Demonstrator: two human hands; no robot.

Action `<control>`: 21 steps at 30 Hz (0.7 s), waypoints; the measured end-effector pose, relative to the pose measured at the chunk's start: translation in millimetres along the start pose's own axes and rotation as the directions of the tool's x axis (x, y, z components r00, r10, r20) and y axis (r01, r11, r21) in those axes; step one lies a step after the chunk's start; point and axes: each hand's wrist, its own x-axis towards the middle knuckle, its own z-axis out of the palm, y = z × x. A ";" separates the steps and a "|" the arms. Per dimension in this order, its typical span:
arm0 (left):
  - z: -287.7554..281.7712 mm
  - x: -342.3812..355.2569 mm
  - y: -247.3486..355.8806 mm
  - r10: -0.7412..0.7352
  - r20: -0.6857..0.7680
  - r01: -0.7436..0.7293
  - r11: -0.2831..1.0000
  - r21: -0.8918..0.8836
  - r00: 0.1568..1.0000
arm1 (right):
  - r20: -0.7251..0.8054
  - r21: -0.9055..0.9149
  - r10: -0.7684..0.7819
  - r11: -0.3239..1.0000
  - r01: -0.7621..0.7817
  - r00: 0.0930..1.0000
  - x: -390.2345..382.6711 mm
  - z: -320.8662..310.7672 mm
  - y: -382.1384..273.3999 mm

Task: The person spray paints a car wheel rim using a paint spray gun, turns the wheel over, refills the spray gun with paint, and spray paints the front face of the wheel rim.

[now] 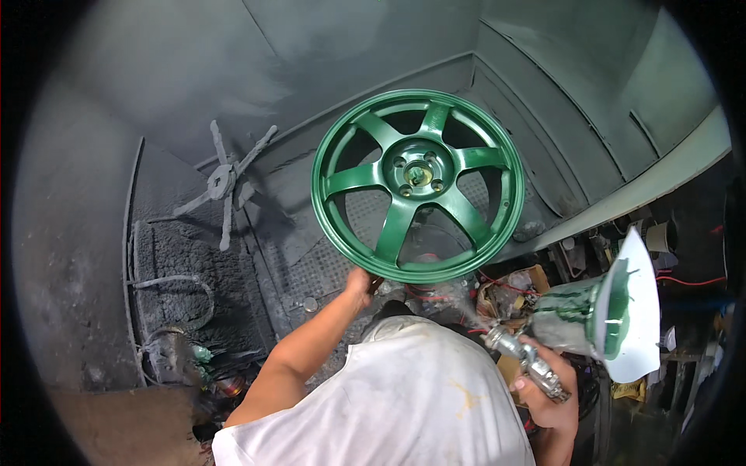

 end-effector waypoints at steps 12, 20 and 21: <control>51.1 -55.3 -30.0 -0.227 0.096 0.208 0.962 0.176 0.969 | -0.001 0.093 -0.019 0.995 0.019 1.000 12.2 22.1 1.2; -13.3 10.8 22.4 0.029 -0.073 -0.035 0.997 -0.071 0.997 | -0.261 0.010 -0.057 0.998 0.062 0.964 2.9 5.6 1.0; -2.8 4.1 29.8 0.024 -0.054 -0.031 0.991 -0.132 0.998 | -0.252 0.007 -0.049 0.999 0.052 0.966 3.6 2.0 4.1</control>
